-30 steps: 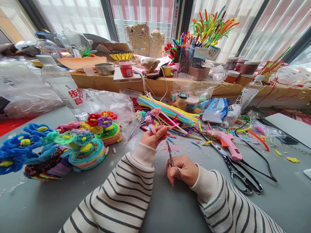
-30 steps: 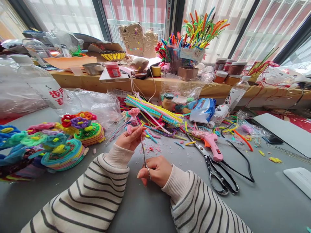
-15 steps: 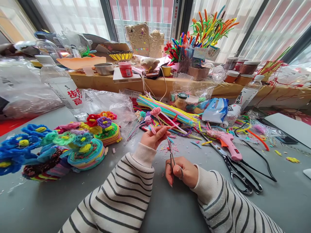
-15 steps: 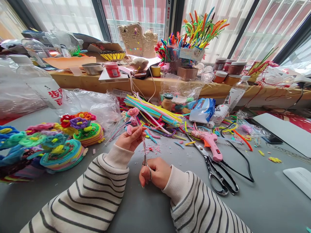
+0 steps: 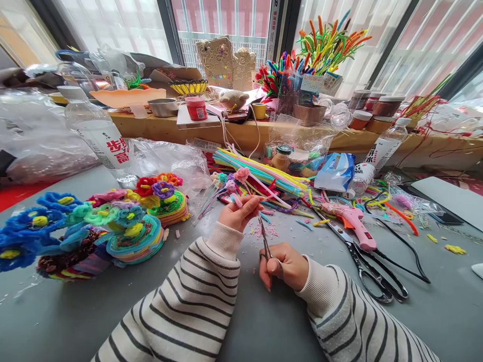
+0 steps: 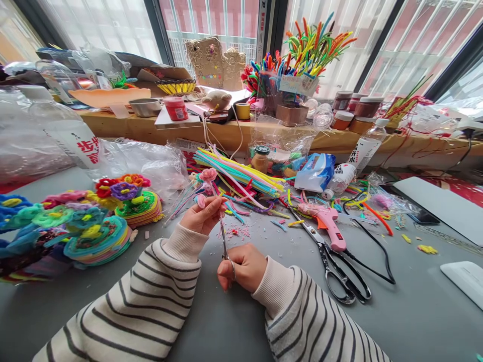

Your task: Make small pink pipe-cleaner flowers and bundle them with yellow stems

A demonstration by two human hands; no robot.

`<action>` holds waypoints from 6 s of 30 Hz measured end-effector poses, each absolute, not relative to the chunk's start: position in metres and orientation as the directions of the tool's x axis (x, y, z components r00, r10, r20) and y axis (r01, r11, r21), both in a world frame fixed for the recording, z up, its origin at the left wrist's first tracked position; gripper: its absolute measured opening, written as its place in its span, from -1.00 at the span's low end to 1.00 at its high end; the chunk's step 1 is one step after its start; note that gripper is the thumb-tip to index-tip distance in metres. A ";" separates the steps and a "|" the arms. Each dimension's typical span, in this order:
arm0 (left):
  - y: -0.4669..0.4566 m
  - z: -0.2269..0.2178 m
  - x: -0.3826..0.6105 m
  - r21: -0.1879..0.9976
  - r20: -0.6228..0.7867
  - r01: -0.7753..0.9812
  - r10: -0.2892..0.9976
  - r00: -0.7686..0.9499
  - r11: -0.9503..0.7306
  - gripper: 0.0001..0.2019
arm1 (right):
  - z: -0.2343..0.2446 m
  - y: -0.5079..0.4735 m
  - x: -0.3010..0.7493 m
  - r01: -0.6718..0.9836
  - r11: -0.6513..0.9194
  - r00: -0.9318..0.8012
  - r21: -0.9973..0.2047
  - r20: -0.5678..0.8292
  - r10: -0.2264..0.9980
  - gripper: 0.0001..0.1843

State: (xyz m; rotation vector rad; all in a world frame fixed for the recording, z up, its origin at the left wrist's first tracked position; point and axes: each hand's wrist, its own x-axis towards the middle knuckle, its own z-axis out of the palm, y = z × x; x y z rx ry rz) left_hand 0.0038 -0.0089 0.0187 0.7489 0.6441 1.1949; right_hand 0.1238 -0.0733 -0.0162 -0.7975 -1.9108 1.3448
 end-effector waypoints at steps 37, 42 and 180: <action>-0.008 0.019 0.003 0.855 -0.060 -0.500 0.982 0.177 0.142 -0.85 | -0.016 -0.070 0.130 0.187 0.287 -0.242 -0.940 0.239 0.940 -0.34; -0.014 0.018 0.006 0.949 -0.048 -0.286 0.955 0.292 0.135 -0.85 | -0.012 -0.061 0.138 0.133 0.202 0.056 -0.970 0.211 0.976 -0.55; -0.016 0.017 0.002 0.978 -0.170 0.023 0.736 0.656 0.205 -0.79 | -0.010 -0.060 0.147 0.362 0.245 -0.301 -0.899 0.137 0.944 -0.32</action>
